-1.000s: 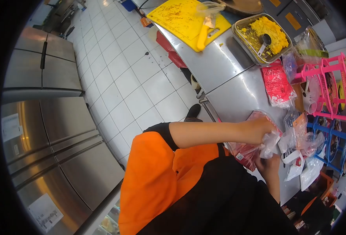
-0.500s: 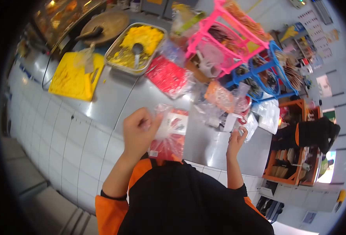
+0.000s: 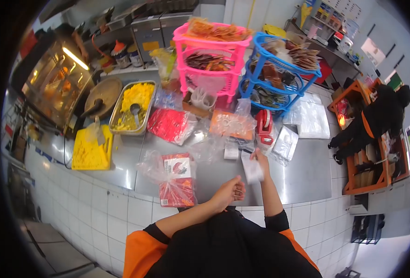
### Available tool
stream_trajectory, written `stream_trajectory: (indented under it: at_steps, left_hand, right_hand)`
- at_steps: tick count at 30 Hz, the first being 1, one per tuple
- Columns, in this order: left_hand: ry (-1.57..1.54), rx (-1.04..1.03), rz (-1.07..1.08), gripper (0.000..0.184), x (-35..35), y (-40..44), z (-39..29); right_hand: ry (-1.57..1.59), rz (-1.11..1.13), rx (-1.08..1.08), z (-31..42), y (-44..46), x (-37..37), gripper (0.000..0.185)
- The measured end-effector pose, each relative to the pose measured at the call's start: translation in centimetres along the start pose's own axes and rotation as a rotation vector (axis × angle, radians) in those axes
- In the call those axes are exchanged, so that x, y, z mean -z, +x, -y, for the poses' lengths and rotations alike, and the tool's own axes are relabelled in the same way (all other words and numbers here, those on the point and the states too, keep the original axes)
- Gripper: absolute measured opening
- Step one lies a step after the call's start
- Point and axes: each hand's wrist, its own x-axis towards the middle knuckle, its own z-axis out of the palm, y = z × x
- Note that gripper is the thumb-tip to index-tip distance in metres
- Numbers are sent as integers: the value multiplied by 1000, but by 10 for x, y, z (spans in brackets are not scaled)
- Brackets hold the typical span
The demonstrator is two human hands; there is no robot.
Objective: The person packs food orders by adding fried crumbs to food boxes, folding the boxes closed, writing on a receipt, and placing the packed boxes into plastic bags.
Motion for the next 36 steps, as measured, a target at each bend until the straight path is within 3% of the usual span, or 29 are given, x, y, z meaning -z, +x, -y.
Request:
stream_trajectory:
  at_steps: [1, 3, 5, 6, 7, 11, 15, 18, 23, 26, 30, 32, 34, 36]
  left_hand:
    - [-44, 4, -51, 34, -6, 4, -1]
    - [-136, -6, -153, 42, -16, 13, -8]
    - [-140, -147, 45, 48, -30, 25, -14]
    - [-140, -204, 143, 51, -34, 29, -13]
    - [-92, -135, 218, 53, -31, 41, -17]
    - [179, -430, 384, 43, -92, 19, -56]
    - [330, -406, 469, 45, -104, 32, -66]
    - [369, -448, 431, 44, -119, 33, -72]
    - [275, -471, 363, 44, -136, 30, -69]
    - [539, -571, 395, 48, -136, 26, -56]
    - [646, -426, 350, 43, -94, 44, -32]
    - [703, -357, 230, 40, -63, 54, -27]
    - [855, -174, 183, 38, -32, 64, -25]
    - [991, 6, 200, 37, -19, 76, -29]
  right_hand:
    - [-10, -56, 201, 19, -21, -4, 45]
    - [96, -86, 374, 32, -57, -15, 24]
    - [-24, 44, 277, 62, -102, -8, 5]
    - [-41, 80, 317, 61, -116, -6, 4]
    - [-57, 111, 352, 58, -129, -4, 4]
    - [-87, 59, 564, 49, -155, 2, 7]
    - [-134, 225, 369, 47, -172, 13, 10]
    - [59, 363, 265, 33, -176, 16, 11]
    - [79, 332, 245, 27, -177, 24, 11]
    - [170, 283, 220, 24, -175, 23, 12]
    - [3, 417, 410, 41, -162, 38, 11]
    - [-124, 349, 925, 22, -135, 58, 11]
    - [416, 185, 383, 4, -110, 82, 17]
    - [407, -69, 466, 9, -57, 109, 29]
